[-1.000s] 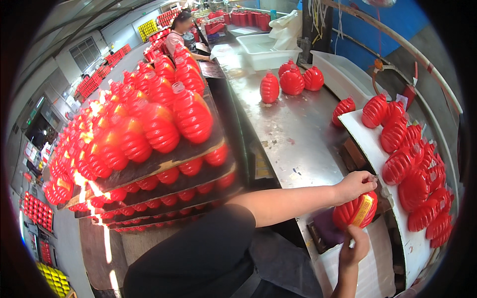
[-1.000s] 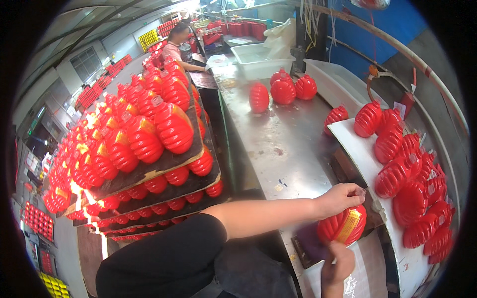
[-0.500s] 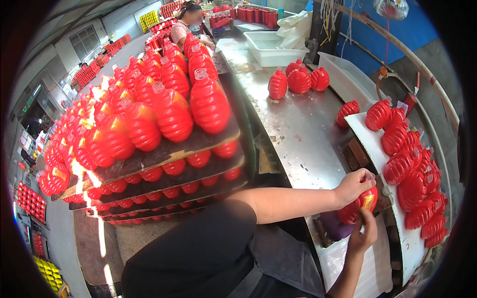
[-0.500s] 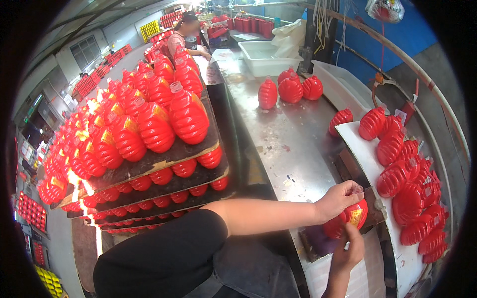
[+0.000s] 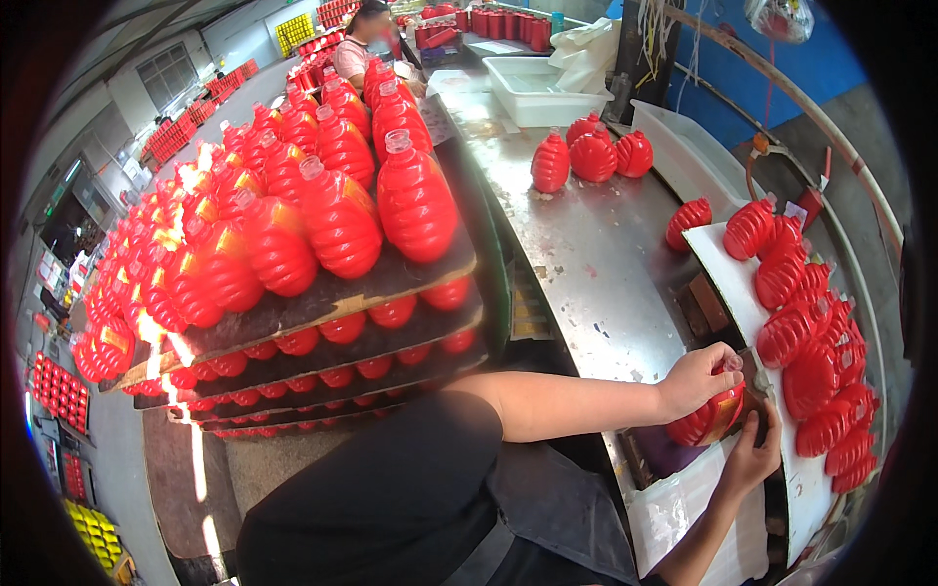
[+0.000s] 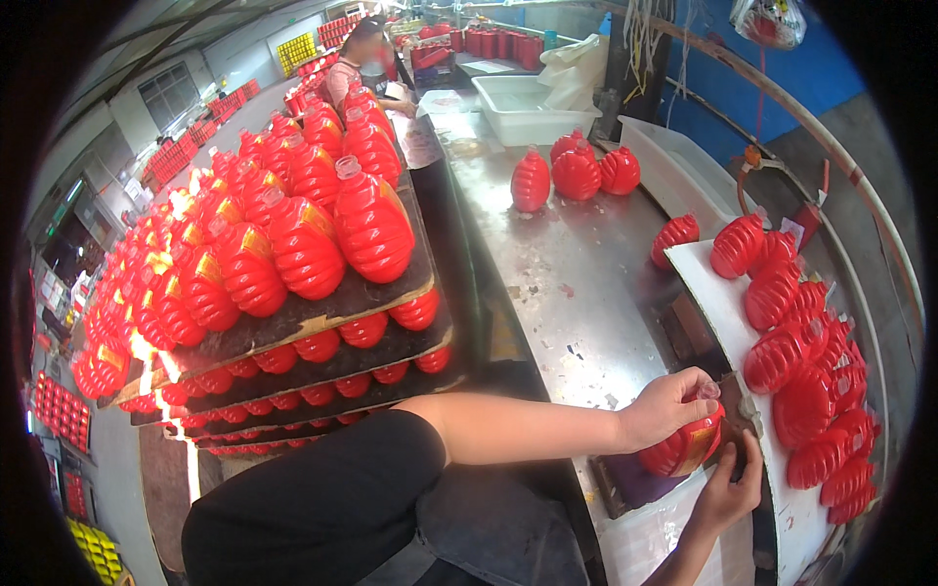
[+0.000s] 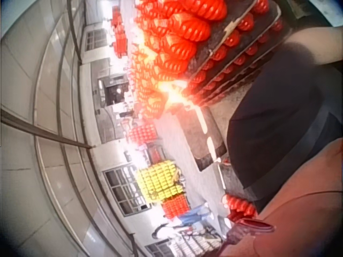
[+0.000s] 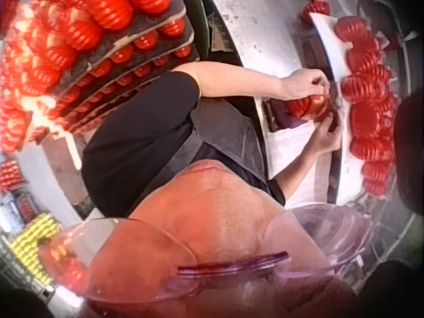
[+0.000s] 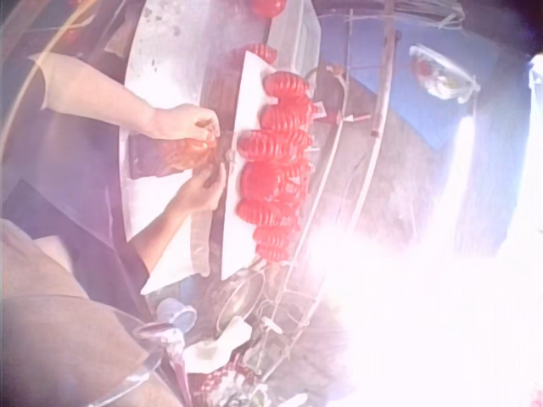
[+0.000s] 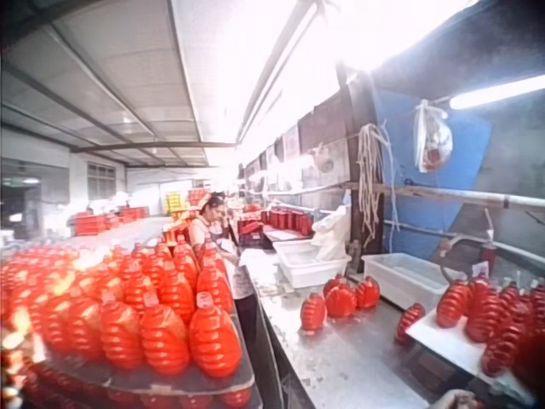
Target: The person repeatedly picks up red ribbed plastic bottles, applies a yellow label to the front, and places the finished bottles onto a nearby tray. The task is performed by hand in a repetitive cycle.
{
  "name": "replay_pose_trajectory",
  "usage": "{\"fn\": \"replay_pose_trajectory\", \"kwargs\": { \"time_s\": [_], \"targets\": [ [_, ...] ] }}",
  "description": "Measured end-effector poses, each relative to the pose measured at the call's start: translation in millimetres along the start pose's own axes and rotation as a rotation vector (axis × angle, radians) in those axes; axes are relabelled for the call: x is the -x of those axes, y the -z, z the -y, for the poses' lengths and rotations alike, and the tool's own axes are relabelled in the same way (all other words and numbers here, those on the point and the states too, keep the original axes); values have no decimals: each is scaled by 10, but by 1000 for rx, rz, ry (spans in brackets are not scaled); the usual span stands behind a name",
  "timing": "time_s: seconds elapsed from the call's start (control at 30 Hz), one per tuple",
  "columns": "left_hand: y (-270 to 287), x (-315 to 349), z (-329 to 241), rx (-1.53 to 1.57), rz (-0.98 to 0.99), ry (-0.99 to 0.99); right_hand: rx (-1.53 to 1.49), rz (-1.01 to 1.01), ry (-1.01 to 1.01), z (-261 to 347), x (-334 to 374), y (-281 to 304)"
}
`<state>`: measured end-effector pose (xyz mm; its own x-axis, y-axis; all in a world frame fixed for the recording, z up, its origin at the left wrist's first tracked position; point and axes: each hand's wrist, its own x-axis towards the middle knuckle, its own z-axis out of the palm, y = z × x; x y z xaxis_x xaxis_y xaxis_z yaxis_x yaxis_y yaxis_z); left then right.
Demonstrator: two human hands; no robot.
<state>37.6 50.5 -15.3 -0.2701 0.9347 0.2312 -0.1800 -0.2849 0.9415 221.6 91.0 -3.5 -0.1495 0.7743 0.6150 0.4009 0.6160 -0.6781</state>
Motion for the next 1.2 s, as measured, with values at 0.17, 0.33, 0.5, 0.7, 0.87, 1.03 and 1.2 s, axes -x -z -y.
{"fn": "replay_pose_trajectory", "kwargs": {
  "time_s": [0.17,0.33,0.5,0.7,0.87,1.03,1.2],
  "targets": [
    [-6,-82,60,45,-26,22,175,206,650,79,218,-38],
    [-29,-71,84,88,54,17,-34,140,256,9,218,-37],
    [-55,-25,93,51,120,-86,-11,34,-59,-31,-61,67],
    [89,-244,170,270,-63,117,-105,131,228,-33,335,-66],
    [246,-388,166,405,-139,251,37,178,502,16,589,-89],
    [317,-448,271,451,-132,253,-117,-109,85,40,611,-98],
    [237,-440,115,377,40,314,25,-133,289,165,755,-126]
  ]
}}
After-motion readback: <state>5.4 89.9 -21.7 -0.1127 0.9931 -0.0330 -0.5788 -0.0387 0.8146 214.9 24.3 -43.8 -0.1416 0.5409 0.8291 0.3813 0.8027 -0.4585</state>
